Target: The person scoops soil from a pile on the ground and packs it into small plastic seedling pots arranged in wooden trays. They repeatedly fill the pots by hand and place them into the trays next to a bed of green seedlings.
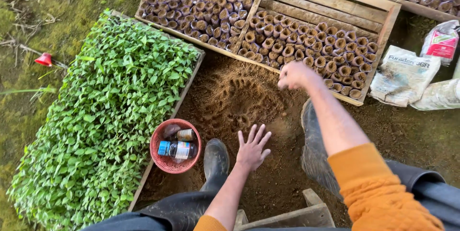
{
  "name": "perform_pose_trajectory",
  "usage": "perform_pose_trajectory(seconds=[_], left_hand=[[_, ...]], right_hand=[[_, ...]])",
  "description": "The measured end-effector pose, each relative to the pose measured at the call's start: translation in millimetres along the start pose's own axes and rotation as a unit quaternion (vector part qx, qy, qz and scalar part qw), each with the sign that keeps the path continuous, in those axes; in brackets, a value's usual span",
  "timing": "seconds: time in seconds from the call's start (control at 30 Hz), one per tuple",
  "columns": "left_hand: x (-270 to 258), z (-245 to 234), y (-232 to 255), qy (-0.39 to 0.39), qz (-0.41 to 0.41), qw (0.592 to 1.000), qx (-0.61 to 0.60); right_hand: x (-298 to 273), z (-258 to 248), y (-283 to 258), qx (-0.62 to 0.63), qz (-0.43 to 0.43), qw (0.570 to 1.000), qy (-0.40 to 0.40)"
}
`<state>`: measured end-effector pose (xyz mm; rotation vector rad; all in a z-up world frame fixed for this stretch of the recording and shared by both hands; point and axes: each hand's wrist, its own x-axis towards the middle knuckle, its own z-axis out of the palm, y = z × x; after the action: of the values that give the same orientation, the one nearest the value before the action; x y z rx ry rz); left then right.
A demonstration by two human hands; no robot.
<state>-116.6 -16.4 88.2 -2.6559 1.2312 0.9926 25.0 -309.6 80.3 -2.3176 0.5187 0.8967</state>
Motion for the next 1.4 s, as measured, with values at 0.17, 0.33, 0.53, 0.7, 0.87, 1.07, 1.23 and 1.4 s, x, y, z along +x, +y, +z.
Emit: perform_pose_trajectory(seconds=[0.17,0.33,0.53,0.7,0.87,1.07,1.23,1.4], left_hand=[[29.6,0.9,-34.3,-0.067,-0.104,0.99,-0.065],[57.1,17.6,-62.4,-0.097,-0.143,0.976,-0.136],[64.4,-8.0,-70.0,-0.198,-0.131,0.955,-0.179],[75.1,-23.7,-74.9,-0.338,-0.121,0.921,-0.152],[77.6,-23.4,-78.5,-0.353,-0.109,0.917,-0.151],[78.5,-16.9,-82.5,-0.351,-0.101,0.918,-0.154],[79.7,-15.3,-82.1,-0.35,-0.107,0.918,-0.156],[78.7,-15.4,-82.4,-0.345,-0.098,0.919,-0.162]], right_hand=[[-17.9,-110.0,6.4,-0.031,-0.053,0.991,0.123],[29.7,-165.9,45.5,-0.056,-0.084,0.969,0.225],[83.5,-166.6,66.7,-0.055,-0.1,0.963,0.243],[124.1,-153.2,75.0,-0.067,-0.069,0.971,0.221],[154.5,-141.9,92.1,-0.152,-0.061,0.965,0.202],[138.9,-162.5,85.5,-0.093,-0.034,0.992,0.077],[148.3,-164.5,95.4,-0.137,-0.064,0.985,0.088],[164.4,-152.0,107.6,-0.178,-0.055,0.97,0.155]])
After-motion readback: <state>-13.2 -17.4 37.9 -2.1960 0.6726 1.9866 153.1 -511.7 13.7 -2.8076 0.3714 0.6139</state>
